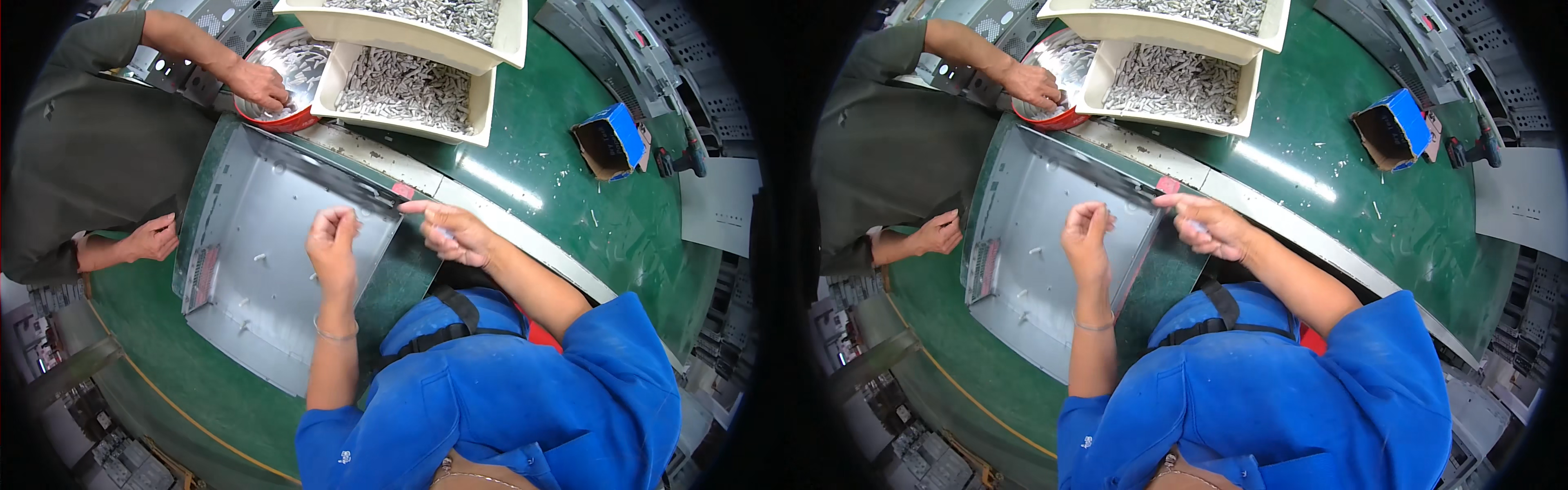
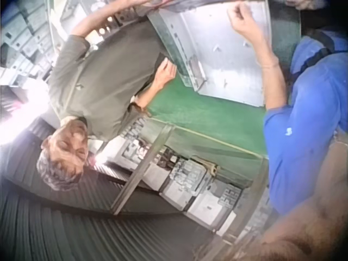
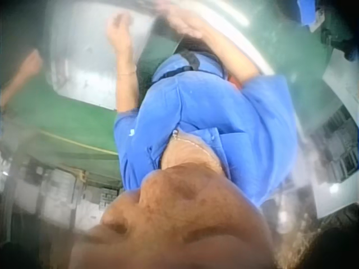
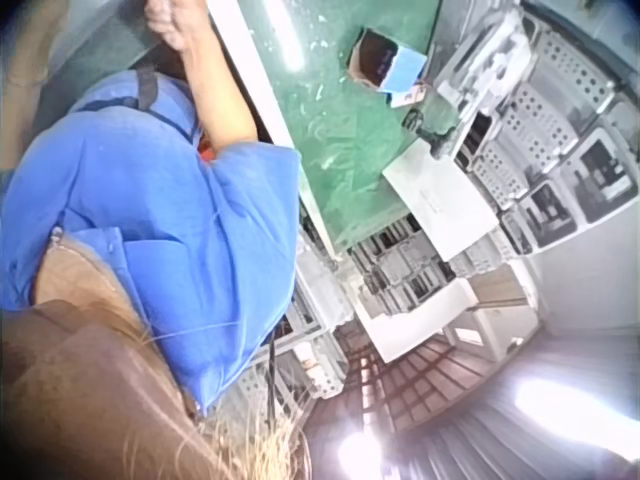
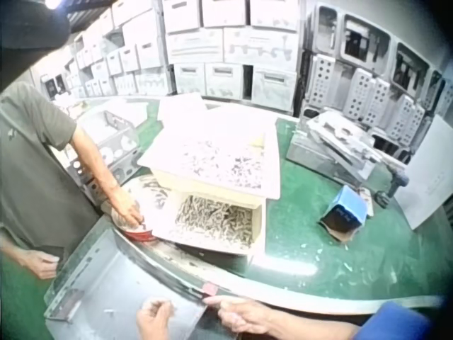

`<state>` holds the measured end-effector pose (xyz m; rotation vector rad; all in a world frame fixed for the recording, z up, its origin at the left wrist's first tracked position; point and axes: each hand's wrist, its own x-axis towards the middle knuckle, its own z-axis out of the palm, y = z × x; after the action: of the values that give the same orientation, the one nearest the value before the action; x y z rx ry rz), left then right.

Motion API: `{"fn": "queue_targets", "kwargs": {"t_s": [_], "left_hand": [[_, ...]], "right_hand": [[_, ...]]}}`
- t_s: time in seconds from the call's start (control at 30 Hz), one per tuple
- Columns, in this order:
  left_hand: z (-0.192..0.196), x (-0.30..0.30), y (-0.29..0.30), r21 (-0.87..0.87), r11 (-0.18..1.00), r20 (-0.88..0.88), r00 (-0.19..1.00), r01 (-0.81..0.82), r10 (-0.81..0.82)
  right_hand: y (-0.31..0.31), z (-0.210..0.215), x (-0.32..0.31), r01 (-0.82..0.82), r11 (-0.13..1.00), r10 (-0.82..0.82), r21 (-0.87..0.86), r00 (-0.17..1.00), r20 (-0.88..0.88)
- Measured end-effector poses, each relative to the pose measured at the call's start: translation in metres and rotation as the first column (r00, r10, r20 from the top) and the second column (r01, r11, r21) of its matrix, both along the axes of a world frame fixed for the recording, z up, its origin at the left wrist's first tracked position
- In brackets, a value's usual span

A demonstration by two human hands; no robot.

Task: The person inserts small white plastic standoffs into a metal electronics chassis while standing at a workbench. A coworker assists by placing standoffs on the chassis and handing over parts. The person handles the standoffs and the chassis, occasionally picking up a tool.

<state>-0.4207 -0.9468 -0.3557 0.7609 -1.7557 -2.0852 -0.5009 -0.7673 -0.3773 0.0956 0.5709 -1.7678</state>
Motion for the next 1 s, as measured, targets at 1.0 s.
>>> {"fn": "queue_targets", "kwargs": {"t_s": [1.0], "left_hand": [[-0.051,-0.037,0.001,-0.900,0.254,0.245,0.893,0.354,-0.378]], "right_hand": [[0.016,-0.038,0.005,0.193,0.911,-0.191,0.365,0.981,-0.040]]}}
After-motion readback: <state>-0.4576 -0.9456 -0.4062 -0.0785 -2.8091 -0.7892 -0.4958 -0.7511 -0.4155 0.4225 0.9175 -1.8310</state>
